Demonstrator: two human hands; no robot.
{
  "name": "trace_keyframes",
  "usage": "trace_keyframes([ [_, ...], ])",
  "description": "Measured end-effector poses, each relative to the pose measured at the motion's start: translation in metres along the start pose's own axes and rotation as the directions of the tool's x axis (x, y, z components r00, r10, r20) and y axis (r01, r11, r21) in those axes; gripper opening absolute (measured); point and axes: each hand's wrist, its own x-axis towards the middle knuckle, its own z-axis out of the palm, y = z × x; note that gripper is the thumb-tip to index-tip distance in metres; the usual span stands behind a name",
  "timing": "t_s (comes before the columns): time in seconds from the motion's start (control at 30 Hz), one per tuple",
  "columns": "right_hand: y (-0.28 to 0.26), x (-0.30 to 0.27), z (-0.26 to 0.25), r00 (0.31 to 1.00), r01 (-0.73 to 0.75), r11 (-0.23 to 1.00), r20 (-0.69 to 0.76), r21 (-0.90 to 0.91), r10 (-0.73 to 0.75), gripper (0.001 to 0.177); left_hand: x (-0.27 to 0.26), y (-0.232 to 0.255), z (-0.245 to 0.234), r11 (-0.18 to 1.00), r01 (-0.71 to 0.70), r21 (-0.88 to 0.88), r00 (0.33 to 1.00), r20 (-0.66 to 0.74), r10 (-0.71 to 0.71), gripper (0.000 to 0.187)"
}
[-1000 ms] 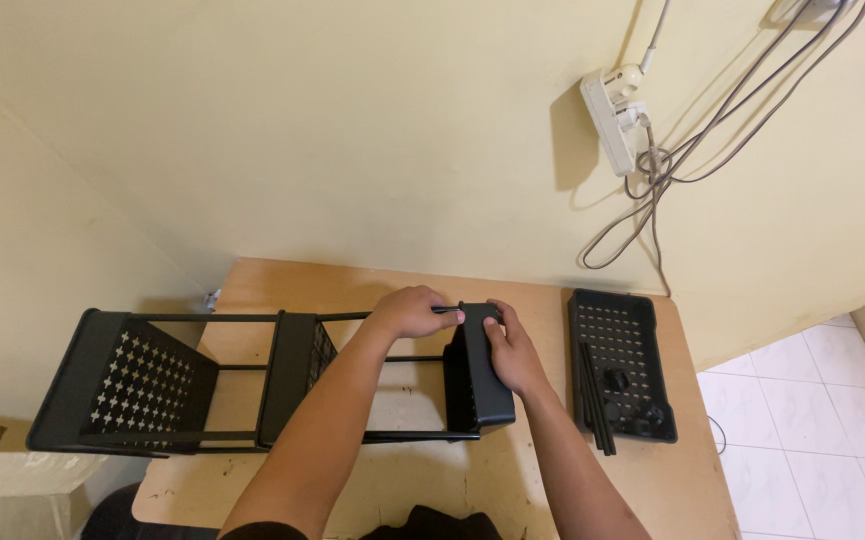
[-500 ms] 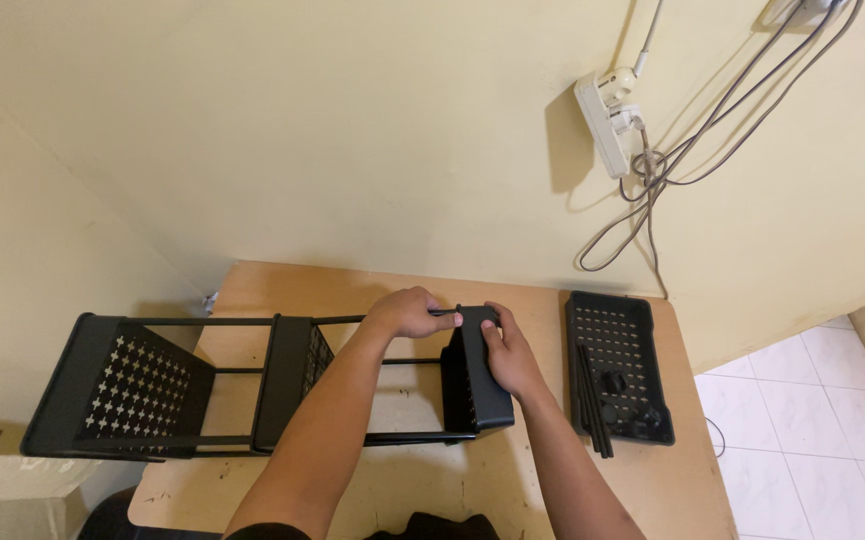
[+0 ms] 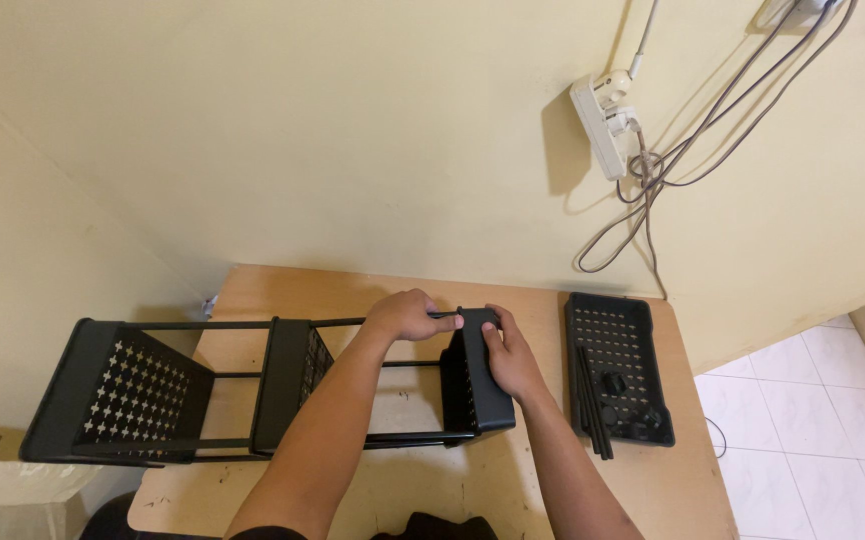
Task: The person assembles a black plastic shelving unit by inserting metal rods into slots on the side panels. They repeatedly insert and remove rods to test fit, then secure the structure by snapping the side panels together.
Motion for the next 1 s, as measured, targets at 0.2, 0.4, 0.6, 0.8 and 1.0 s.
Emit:
trace_keyframes([
  [0.2, 0.003, -0.002, -0.007, 0.998, -0.064, 0.998, 0.002, 0.025, 0.064, 0.045, -0.013, 0.013, -0.004, 0.992, 0.105, 0.074, 0.994, -0.040, -0.102, 0.087],
  [0.4, 0.003, -0.004, -0.009, 0.998, -0.055, 0.998, -0.008, 0.021, 0.056, 0.046, -0.009, 0.008, 0.005, 0.996, 0.078, 0.043, 0.997, -0.028, -0.077, 0.087],
  [0.6, 0.004, 0.001, -0.016, 0.977, -0.210, 0.951, 0.073, 0.227, 0.198, 0.048, -0.001, -0.013, 0.020, 0.988, -0.111, -0.103, 0.979, -0.182, 0.091, 0.073],
  [0.8, 0.015, -0.002, -0.017, 0.979, -0.196, 0.939, 0.114, 0.281, 0.170, 0.057, -0.028, -0.028, 0.018, 0.911, -0.404, -0.089, 0.796, -0.524, 0.302, 0.051],
  [1.0, 0.036, -0.013, -0.015, 0.984, -0.147, 0.893, 0.151, 0.426, 0.090, 0.061, -0.104, -0.038, -0.003, 0.919, -0.394, -0.011, 0.539, -0.812, 0.222, 0.034],
])
